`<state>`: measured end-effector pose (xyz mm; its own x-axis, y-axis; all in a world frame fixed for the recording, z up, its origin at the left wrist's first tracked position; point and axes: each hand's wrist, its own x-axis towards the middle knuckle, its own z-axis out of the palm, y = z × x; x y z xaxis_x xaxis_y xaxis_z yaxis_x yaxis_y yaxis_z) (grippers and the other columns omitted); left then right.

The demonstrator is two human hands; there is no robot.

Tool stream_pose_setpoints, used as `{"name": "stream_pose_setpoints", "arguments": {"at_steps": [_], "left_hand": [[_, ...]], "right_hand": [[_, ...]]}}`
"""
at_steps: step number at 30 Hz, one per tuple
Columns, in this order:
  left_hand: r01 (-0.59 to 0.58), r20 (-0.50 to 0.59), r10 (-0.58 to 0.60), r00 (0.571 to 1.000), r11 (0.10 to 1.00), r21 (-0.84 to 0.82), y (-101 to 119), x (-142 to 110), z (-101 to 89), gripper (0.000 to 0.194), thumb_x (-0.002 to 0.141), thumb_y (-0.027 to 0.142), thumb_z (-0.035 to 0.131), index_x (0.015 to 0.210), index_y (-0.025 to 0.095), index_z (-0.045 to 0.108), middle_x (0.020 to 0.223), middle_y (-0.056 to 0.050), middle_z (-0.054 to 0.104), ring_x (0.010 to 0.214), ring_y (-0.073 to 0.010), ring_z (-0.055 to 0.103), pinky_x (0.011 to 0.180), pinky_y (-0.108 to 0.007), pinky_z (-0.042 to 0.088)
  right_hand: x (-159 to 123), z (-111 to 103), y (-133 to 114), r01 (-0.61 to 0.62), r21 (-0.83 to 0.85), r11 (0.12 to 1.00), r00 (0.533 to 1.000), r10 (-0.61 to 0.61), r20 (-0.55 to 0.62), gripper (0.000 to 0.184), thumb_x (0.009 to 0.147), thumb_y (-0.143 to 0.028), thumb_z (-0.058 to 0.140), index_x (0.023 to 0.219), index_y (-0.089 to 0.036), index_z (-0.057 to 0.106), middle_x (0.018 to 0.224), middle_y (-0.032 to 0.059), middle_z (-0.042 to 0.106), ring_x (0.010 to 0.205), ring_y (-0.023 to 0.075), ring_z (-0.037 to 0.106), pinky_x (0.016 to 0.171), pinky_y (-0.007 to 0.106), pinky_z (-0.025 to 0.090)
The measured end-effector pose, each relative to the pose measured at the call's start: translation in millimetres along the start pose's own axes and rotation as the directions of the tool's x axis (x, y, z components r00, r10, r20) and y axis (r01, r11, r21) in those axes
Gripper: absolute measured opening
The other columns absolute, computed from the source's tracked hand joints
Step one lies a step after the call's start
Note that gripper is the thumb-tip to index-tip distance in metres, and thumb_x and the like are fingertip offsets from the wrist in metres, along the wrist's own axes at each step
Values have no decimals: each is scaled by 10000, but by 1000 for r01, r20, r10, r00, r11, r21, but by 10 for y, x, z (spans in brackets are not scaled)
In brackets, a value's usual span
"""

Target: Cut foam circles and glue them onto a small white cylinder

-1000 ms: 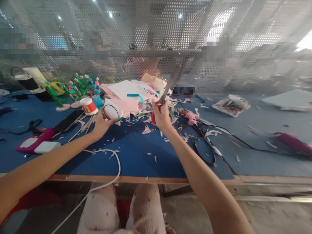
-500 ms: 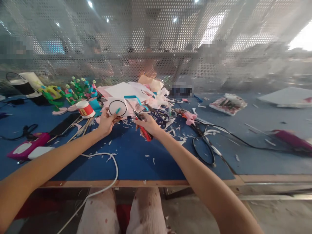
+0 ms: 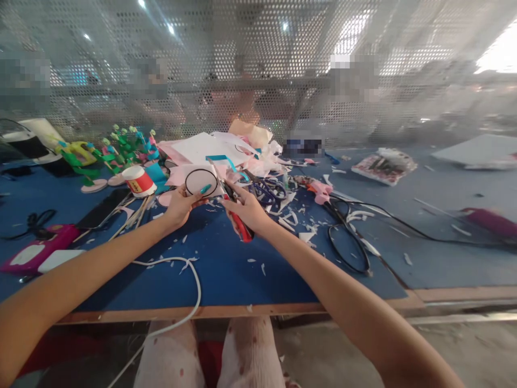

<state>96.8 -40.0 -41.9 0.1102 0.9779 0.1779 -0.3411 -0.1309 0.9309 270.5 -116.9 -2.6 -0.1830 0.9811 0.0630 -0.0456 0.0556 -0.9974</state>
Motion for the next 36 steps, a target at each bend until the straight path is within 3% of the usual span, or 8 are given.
{"name": "stream_pose_setpoints", "arguments": {"at_steps": [6, 12, 16, 19, 22, 27, 30, 36], "left_hand": [[34, -12, -34, 999, 999, 8, 31, -19, 39, 474, 556, 311, 847, 921, 135, 602, 798, -22, 715, 628, -141, 684, 586, -246, 565], [67, -274, -37, 961, 993, 100, 40, 13, 19, 438, 765, 186, 679, 1140, 167, 453, 853, -17, 695, 511, -90, 639, 501, -204, 525], [51, 8, -58, 998, 932, 360, 55, -60, 32, 446, 763, 208, 672, 1175, 158, 507, 873, -29, 692, 380, -68, 542, 376, -202, 430], [-6, 247, -162, 955, 826, 564, 85, -124, 48, 494, 775, 267, 670, 1237, 148, 541, 628, 23, 636, 370, -101, 525, 395, -221, 423], [-102, 320, -199, 926, 686, 721, 108, -143, 55, 509, 845, 342, 592, 1313, 151, 530, 521, 39, 578, 417, -132, 540, 462, -245, 447], [-458, 452, 99, 887, 317, 830, 56, -162, 50, 348, 937, 353, 432, 1126, 196, 678, 911, -56, 664, 819, -164, 622, 783, -294, 508], [-527, 499, 210, 841, 111, 842, 16, -188, 40, 353, 933, 355, 432, 1114, 184, 682, 1011, -102, 617, 985, -215, 566, 883, -357, 492], [-514, 507, 178, 844, -8, 858, 49, -67, -66, 382, 837, 448, 581, 1102, 196, 689, 1351, -148, 479, 1275, -342, 376, 1076, -558, 320]], "right_hand": [[19, 12, 36, 31, 6, 999, 999, -31, -33, 780, 720, -342, 714, 1405, -137, 401, 443, -107, 516, 286, 92, 439, 264, 213, 362], [238, -287, 69, 82, 35, 996, 895, -59, -443, 316, 634, -338, 744, 793, -196, 510, 438, -97, 501, 290, 78, 435, 282, 207, 341], [360, -521, 16, 190, 82, 978, 763, -94, -640, 217, 678, -276, 669, 762, -214, 479, 457, -94, 505, 350, 88, 479, 346, 212, 379], [404, -597, 9, 304, 126, 944, 733, -148, -664, 246, 698, -361, 663, 762, -224, 469, 483, -92, 500, 402, 88, 499, 399, 216, 408], [436, -607, 50, 331, 165, 929, 762, -160, -627, 358, 666, -493, 686, 771, -223, 475, 513, -85, 493, 445, 96, 516, 421, 223, 419], [463, -574, 171, 312, 23, 950, 778, -242, -579, 397, 637, -481, 689, 822, -238, 435, 542, -81, 495, 477, 116, 505, 441, 246, 414], [452, -573, 254, 281, -241, 929, 752, -369, -546, 377, 666, -400, 691, 870, -241, 417, 550, -95, 456, 479, 102, 460, 452, 233, 360], [408, -553, 313, 131, -477, 869, 786, -384, -485, 329, 719, -391, 657, 867, -245, 401, 522, -98, 395, 471, 126, 435, 475, 276, 336]]}}
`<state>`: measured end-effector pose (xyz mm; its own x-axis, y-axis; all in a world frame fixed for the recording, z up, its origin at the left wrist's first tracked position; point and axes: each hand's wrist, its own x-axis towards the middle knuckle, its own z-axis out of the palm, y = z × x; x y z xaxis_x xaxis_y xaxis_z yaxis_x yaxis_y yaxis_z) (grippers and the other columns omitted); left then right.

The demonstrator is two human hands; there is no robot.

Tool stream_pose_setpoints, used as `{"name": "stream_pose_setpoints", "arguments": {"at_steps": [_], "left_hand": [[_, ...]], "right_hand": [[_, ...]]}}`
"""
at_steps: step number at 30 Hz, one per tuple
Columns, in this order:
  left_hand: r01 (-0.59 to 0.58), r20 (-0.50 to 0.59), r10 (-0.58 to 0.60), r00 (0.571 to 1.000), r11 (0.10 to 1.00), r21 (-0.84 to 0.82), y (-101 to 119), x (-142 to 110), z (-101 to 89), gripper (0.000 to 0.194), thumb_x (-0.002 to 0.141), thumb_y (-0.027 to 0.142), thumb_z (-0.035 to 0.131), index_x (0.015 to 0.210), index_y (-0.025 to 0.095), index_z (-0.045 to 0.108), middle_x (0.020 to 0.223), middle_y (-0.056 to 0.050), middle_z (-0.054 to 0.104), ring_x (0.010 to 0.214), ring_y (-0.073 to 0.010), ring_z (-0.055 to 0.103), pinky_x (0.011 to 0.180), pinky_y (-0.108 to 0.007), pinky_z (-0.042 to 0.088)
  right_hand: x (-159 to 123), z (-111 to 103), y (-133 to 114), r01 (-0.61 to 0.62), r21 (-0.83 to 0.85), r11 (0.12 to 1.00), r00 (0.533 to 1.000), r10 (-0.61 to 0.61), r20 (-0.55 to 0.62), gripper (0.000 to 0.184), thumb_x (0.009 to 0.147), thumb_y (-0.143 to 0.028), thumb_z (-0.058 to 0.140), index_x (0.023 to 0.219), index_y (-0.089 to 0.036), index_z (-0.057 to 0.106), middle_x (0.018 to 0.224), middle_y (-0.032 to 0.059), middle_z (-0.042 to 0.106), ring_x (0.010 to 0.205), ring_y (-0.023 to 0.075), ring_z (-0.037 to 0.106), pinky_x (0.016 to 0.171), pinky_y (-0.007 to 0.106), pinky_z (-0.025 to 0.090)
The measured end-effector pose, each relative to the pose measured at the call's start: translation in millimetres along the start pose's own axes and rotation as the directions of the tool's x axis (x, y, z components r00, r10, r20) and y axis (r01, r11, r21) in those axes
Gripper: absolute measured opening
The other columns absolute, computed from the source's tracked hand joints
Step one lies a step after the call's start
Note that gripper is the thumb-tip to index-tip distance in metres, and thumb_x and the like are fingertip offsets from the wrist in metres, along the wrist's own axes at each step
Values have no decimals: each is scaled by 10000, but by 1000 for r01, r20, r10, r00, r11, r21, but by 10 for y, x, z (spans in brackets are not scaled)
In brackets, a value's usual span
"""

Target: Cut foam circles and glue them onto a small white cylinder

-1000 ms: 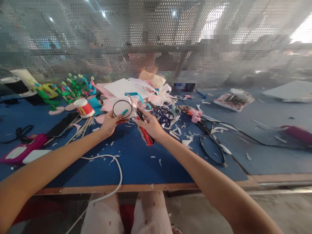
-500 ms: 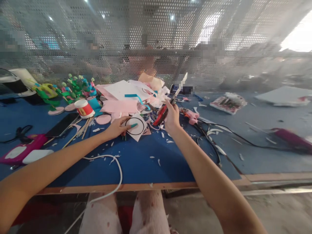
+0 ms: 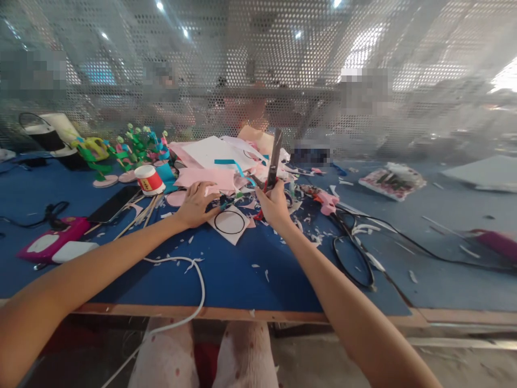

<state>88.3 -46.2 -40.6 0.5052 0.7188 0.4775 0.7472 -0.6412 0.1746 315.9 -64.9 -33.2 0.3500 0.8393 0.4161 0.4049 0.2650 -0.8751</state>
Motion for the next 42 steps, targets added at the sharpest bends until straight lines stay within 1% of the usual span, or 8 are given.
{"name": "stream_pose_setpoints", "arguments": {"at_steps": [5, 10, 14, 20, 27, 33, 38, 42], "left_hand": [[136, 118, -127, 985, 988, -69, -139, 51, 53, 489, 834, 532, 547, 1230, 253, 611, 1548, -121, 300, 1448, -393, 159, 1127, -672, 98], [177, 112, -166, 980, 979, -104, -199, 60, 143, 725, 843, 499, 521, 1471, 212, 298, 1593, -159, 186, 1477, -392, 81, 1124, -679, 108], [237, 45, -233, 971, 964, -124, -280, 82, 219, 821, 796, 408, 582, 1481, 127, 228, 1583, -215, 167, 1469, -412, 90, 1144, -634, 152], [280, -140, -315, 939, 933, -224, -465, 114, 328, 951, 730, 261, 636, 1486, 78, 88, 1578, -277, 51, 1480, -392, 6, 1163, -620, 109], [139, -246, -217, 945, 944, -298, -519, 117, 318, 668, 853, 271, 503, 1448, 132, 232, 1542, -227, 242, 1456, -317, 233, 1155, -509, 291], [158, -422, -266, 867, 949, -273, -529, 172, 157, 451, 895, 273, 465, 1327, 152, 416, 1377, -182, 446, 1348, -298, 417, 1115, -443, 379], [196, -441, -340, 831, 919, -341, -520, 176, 74, 390, 920, 255, 437, 1304, 189, 437, 1315, -157, 480, 1284, -284, 479, 1077, -427, 414], [231, -407, -354, 842, 919, -321, -537, 158, 76, 370, 928, 223, 394, 1291, 213, 466, 1326, -159, 450, 1275, -291, 474, 1082, -472, 393]], "right_hand": [[-18, 0, -48, -24, -54, 998, 1000, 25, 14, 315, 732, -404, 629, 845, -255, 375, 528, -80, 410, 520, 159, 490, 502, 294, 353], [14, -16, -37, -82, -34, 996, 997, 81, -19, 347, 694, -393, 645, 910, -239, 420, 525, -83, 406, 515, 165, 492, 491, 297, 351], [39, -25, -29, -119, -40, 992, 993, 118, -23, 441, 683, -386, 641, 1025, -204, 431, 541, -78, 434, 555, 189, 528, 516, 306, 367], [83, -27, 32, -90, -37, 995, 991, 86, -103, 335, 665, -348, 635, 833, -255, 361, 551, -80, 444, 544, 157, 500, 538, 297, 370], [62, -20, 7, -91, -19, 996, 993, 90, -77, 349, 663, -344, 629, 836, -257, 339, 545, -88, 426, 530, 153, 489, 524, 292, 357], [87, 9, 20, -86, 26, 996, 994, 88, -69, 345, 672, -349, 635, 901, -247, 398, 556, -84, 439, 525, 148, 475, 505, 278, 347], [23, -1, -81, -11, -143, 990, 992, 28, 123, 591, 634, -475, 716, 1084, -178, 474, 616, -44, 486, 592, 177, 519, 573, 318, 418], [-150, -7, -252, 203, -369, 907, 887, -11, 461, 989, 523, -603, 767, 1334, -166, 409, 1176, 174, 561, 1061, 351, 572, 844, 455, 469]]}}
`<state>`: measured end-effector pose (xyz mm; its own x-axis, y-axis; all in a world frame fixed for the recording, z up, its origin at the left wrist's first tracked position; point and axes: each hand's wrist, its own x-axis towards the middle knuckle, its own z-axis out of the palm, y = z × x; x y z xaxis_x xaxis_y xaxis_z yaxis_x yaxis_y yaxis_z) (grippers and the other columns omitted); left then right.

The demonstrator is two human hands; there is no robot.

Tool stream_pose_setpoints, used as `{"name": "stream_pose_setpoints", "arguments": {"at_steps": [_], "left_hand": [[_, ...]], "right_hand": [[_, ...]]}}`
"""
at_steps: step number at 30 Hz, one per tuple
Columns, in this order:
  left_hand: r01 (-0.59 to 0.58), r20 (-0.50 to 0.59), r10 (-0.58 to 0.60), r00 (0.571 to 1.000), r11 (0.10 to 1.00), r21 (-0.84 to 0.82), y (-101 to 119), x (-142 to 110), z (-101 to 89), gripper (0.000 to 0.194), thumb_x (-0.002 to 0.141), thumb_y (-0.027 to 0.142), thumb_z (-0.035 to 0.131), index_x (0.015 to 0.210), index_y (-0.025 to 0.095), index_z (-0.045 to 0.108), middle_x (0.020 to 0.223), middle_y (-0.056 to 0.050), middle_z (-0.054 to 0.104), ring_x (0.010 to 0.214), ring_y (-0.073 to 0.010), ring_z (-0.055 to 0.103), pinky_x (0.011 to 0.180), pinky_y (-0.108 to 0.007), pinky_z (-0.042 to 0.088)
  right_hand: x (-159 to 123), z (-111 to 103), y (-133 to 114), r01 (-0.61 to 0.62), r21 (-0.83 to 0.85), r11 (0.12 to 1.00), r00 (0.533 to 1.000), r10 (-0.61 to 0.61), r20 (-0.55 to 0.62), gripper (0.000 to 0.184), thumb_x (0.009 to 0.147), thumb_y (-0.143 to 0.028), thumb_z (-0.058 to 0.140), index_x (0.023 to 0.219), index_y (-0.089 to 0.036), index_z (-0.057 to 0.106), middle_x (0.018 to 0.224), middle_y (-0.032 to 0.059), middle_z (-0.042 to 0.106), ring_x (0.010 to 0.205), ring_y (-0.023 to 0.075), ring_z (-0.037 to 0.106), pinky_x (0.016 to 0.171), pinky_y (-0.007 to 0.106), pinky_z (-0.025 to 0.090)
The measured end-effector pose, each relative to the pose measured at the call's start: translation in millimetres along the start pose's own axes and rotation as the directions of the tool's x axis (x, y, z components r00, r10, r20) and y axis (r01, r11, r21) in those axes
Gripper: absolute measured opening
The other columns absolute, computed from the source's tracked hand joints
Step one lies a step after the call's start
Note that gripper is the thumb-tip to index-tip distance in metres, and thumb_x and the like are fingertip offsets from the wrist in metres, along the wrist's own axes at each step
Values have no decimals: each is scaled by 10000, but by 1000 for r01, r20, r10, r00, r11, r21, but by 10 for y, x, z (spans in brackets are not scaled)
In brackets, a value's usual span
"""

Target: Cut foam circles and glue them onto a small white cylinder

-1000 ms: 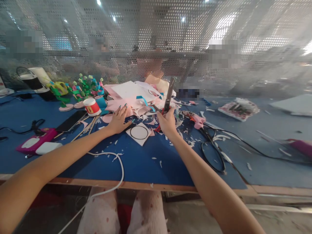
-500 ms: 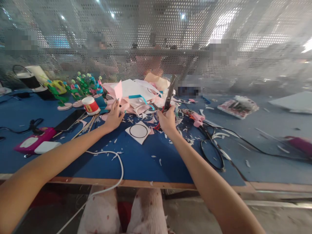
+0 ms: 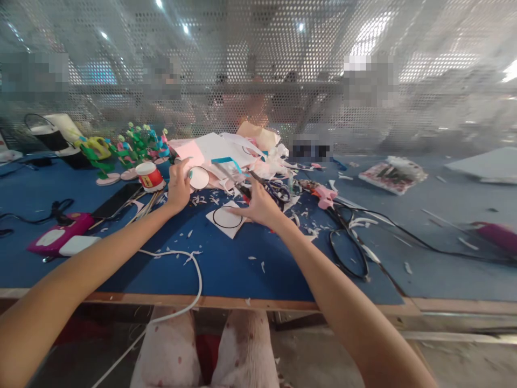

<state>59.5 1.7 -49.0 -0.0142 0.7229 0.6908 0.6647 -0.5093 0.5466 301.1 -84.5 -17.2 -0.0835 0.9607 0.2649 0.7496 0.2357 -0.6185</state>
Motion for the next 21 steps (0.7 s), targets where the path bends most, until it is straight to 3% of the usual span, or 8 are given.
{"name": "stream_pose_setpoints", "arguments": {"at_steps": [2, 5, 8, 10, 13, 17, 19, 21], "left_hand": [[12, 43, -14, 999, 999, 42, -28, -4, 19, 328, 909, 215, 430, 1224, 204, 521, 1313, -159, 442, 1259, -300, 484, 1068, -478, 403], [27, 104, -37, 994, 995, 98, -65, -2, 65, 422, 812, 251, 614, 1218, 176, 528, 1324, -168, 408, 1278, -341, 456, 1059, -491, 403], [8, 216, -36, 976, 992, 129, -75, 13, 99, 667, 664, 307, 776, 1262, 165, 518, 1317, -178, 405, 1267, -391, 441, 1060, -536, 379], [-5, 258, -27, 966, 993, 122, -76, 27, 104, 715, 620, 328, 810, 1261, 169, 536, 1301, -175, 432, 1251, -396, 447, 1074, -548, 355], [2, 174, -16, 985, 997, 83, -72, 44, 74, 686, 640, 384, 798, 1249, 179, 557, 1322, -171, 444, 1297, -393, 398, 1118, -545, 297], [-29, -26, 28, 999, 997, -76, -6, 37, -28, 677, 716, 540, 702, 1281, 218, 513, 1411, -158, 391, 1371, -359, 321, 1149, -525, 261], [-87, -103, 70, 992, 982, -169, 72, 8, -85, 689, 752, 568, 654, 1321, 240, 448, 1445, -151, 370, 1399, -332, 295, 1150, -512, 265], [-129, -135, 101, 986, 966, -223, 165, -44, -125, 683, 780, 567, 622, 1344, 258, 394, 1451, -142, 378, 1411, -307, 292, 1150, -506, 270]], "right_hand": [[-69, 19, -72, 4, -130, 992, 988, 16, 153, 1169, 445, -645, 787, 1420, -174, 346, 1384, 234, 403, 1205, 428, 491, 922, 503, 444], [-110, 48, -95, 22, -212, 977, 963, 36, 267, 1269, 431, -675, 779, 1476, -153, 282, 1426, 263, 336, 1205, 451, 498, 936, 515, 446], [-83, 53, -42, 96, -203, 974, 970, -46, 237, 1145, 515, -614, 771, 1457, -149, 314, 1378, 240, 429, 1211, 417, 501, 964, 507, 428], [-55, 47, -6, 113, -200, 973, 976, -71, 206, 1023, 549, -548, 773, 1401, -133, 385, 1327, 221, 496, 1207, 391, 504, 982, 490, 414], [-24, 30, 25, 80, -196, 977, 989, -54, 136, 882, 538, -487, 791, 1279, -113, 493, 1246, 207, 562, 1153, 368, 539, 962, 465, 427], [35, -21, 56, 23, -90, 996, 993, -34, -114, 713, 533, -467, 801, 1129, -150, 573, 1096, 152, 633, 1038, 327, 590, 866, 434, 473], [114, -49, 71, -65, 21, 998, 980, 67, -189, 616, 567, -515, 772, 1031, -150, 597, 938, 116, 656, 889, 289, 624, 746, 396, 500], [249, -65, 79, -179, 105, 978, 967, 195, -164, 557, 579, -537, 759, 942, -141, 609, 788, 83, 641, 734, 251, 623, 631, 358, 496]]}}
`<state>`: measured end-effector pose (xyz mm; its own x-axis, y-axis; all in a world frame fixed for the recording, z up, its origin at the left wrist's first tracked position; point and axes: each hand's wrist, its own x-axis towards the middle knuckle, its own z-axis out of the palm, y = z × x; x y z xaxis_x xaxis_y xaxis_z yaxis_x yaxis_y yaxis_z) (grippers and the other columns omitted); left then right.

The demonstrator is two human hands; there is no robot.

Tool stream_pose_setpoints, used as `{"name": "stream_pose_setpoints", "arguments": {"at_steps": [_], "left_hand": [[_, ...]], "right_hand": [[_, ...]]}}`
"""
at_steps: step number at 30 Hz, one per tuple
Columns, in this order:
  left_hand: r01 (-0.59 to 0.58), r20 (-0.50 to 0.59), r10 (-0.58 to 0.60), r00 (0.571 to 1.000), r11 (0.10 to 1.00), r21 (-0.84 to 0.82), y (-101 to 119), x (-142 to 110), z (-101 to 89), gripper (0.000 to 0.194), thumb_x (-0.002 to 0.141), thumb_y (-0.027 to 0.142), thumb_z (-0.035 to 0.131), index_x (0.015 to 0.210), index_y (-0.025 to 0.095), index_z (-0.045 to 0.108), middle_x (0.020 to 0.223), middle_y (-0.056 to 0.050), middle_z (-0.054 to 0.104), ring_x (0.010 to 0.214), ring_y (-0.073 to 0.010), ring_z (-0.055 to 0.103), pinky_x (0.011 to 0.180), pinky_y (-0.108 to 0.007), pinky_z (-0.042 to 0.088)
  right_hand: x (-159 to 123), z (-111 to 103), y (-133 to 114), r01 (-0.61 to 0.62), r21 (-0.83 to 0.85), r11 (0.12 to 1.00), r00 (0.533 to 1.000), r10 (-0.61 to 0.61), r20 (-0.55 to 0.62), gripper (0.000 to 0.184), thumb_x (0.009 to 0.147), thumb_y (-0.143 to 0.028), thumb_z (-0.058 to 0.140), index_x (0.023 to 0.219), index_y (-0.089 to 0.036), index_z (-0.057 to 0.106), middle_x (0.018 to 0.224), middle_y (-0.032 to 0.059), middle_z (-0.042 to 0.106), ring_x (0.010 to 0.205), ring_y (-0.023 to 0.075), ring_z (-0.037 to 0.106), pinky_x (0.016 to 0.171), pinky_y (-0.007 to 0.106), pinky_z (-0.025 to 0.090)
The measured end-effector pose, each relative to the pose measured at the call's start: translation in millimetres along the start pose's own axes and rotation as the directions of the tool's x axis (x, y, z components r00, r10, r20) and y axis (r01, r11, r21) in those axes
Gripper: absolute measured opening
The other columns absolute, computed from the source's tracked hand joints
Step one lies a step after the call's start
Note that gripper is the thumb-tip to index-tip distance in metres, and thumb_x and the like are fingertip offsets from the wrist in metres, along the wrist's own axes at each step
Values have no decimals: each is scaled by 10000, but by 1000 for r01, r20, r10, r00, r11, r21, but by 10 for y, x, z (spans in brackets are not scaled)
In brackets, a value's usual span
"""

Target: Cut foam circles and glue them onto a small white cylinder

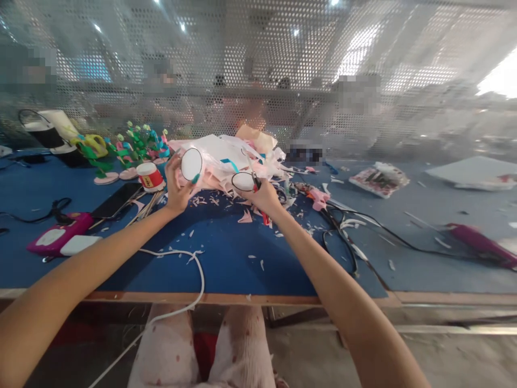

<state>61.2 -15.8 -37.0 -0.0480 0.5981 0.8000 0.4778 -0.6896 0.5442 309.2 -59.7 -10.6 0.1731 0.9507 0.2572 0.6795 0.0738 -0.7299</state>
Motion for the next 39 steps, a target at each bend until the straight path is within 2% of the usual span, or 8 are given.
{"name": "stream_pose_setpoints", "arguments": {"at_steps": [4, 12, 15, 19, 26, 32, 36, 39], "left_hand": [[-57, 115, 71, 991, 991, -121, 141, -119, 30, 713, 755, 606, 624, 1309, 215, 408, 1390, -176, 434, 1362, -303, 384, 1109, -482, 355], [-193, 206, 229, 952, 964, -181, 19, -163, 109, 718, 722, 626, 650, 1278, 209, 469, 1345, -171, 470, 1299, -315, 443, 1073, -516, 398], [-151, 240, 205, 949, 963, -224, -10, -149, 103, 680, 752, 590, 643, 1291, 209, 477, 1349, -172, 464, 1306, -313, 436, 1063, -516, 406], [-115, 357, 237, 904, 937, -330, 40, -144, 82, 655, 741, 591, 654, 1252, 202, 526, 1309, -168, 507, 1260, -308, 484, 1028, -496, 435], [-77, 388, 256, 885, 905, -419, 88, -166, 76, 631, 766, 620, 602, 1224, 193, 530, 1237, -156, 536, 1170, -281, 538, 958, -436, 481], [58, 286, 54, 957, 927, -369, 17, -177, 136, 632, 751, 627, 612, 1187, 187, 483, 1201, -134, 512, 1143, -262, 536, 930, -415, 493], [-25, 353, 134, 926, 955, -297, 46, -168, 115, 667, 723, 640, 634, 1182, 181, 480, 1187, -133, 522, 1119, -260, 548, 931, -430, 495], [-136, 389, 226, 893, 960, -246, 58, -172, 102, 676, 728, 638, 631, 1199, 177, 481, 1192, -148, 528, 1136, -275, 542, 931, -452, 498]], "right_hand": [[376, 83, -89, -144, -90, 985, 988, 138, -72, 614, 559, -492, 788, 981, -80, 616, 850, 146, 629, 833, 313, 628, 711, 421, 506], [418, 101, -204, 208, -387, 899, 895, -334, -297, 684, 812, -260, 469, 1464, -170, 284, 1520, 207, 233, 1416, 415, 156, 1060, 695, 153], [210, 53, -152, 418, -444, 793, 845, -518, -130, 818, 715, -181, 520, 1489, -228, 258, 1553, 130, 233, 1427, 396, 129, 1098, 666, 141], [75, 123, -87, 641, -168, 749, 768, -621, 157, 745, 698, -245, 569, 1413, -143, 387, 1313, 165, 547, 1219, 325, 485, 1014, 517, 398], [169, 150, -4, 587, -197, 785, 796, -604, -32, 220, 773, -144, 389, 716, -179, 599, 778, 107, 614, 796, 240, 583, 780, 392, 477], [367, 108, 269, 419, -307, 855, 885, -460, -73, 515, 866, -400, 445, 1308, -139, 486, 1341, 192, 480, 1281, 345, 395, 1046, 578, 298], [369, 130, 236, 590, -228, 775, 805, -543, 238, 563, 932, -505, 291, 1404, -248, 457, 1526, 87, 349, 1450, 296, 184, 1130, 547, 204], [322, -45, 104, 564, -344, 751, 809, -586, 50, 527, 941, -475, 285, 1406, -300, 462, 1561, 39, 306, 1463, 324, 129, 1125, 636, 109]]}}
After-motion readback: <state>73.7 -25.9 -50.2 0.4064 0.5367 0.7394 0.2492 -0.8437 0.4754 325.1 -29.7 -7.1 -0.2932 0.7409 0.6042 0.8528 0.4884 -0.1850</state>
